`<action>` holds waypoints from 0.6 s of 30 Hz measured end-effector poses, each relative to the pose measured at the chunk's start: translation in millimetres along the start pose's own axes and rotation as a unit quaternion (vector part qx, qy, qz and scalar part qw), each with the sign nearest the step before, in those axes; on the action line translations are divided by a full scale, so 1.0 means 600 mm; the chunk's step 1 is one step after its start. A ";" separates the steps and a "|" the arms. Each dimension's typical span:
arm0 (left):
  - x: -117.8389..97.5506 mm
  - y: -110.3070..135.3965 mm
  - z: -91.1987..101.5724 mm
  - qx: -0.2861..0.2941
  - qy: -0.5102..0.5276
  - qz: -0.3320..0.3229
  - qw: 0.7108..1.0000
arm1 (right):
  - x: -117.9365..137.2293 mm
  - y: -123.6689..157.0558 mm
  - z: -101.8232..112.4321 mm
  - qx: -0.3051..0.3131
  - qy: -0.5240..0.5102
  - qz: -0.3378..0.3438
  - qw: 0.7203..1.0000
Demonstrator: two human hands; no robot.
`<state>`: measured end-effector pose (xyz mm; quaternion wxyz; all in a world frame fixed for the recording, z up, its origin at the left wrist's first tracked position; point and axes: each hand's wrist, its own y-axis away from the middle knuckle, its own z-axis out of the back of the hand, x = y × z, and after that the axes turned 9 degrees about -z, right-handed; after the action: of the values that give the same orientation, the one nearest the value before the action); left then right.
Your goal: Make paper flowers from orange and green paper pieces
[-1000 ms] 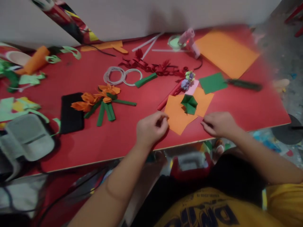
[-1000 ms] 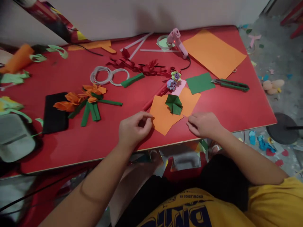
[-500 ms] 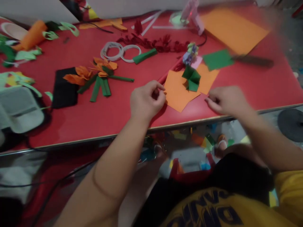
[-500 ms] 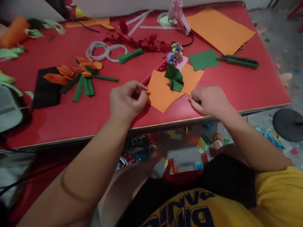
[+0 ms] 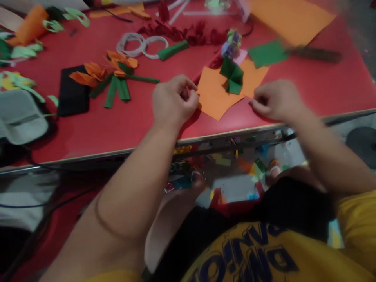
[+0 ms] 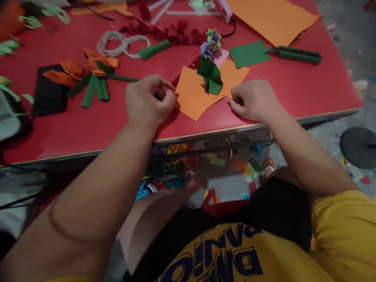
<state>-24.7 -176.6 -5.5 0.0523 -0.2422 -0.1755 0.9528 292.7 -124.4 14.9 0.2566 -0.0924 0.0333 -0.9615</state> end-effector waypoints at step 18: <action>-0.006 0.009 -0.004 -0.046 -0.091 -0.009 0.995 | 0.014 -0.005 0.006 0.022 -0.080 0.038 0.996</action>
<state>-20.6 -181.6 -8.1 0.0334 -0.1553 -0.2256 0.9612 284.6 -125.9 20.1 0.2972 -0.1620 -0.0046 -0.9410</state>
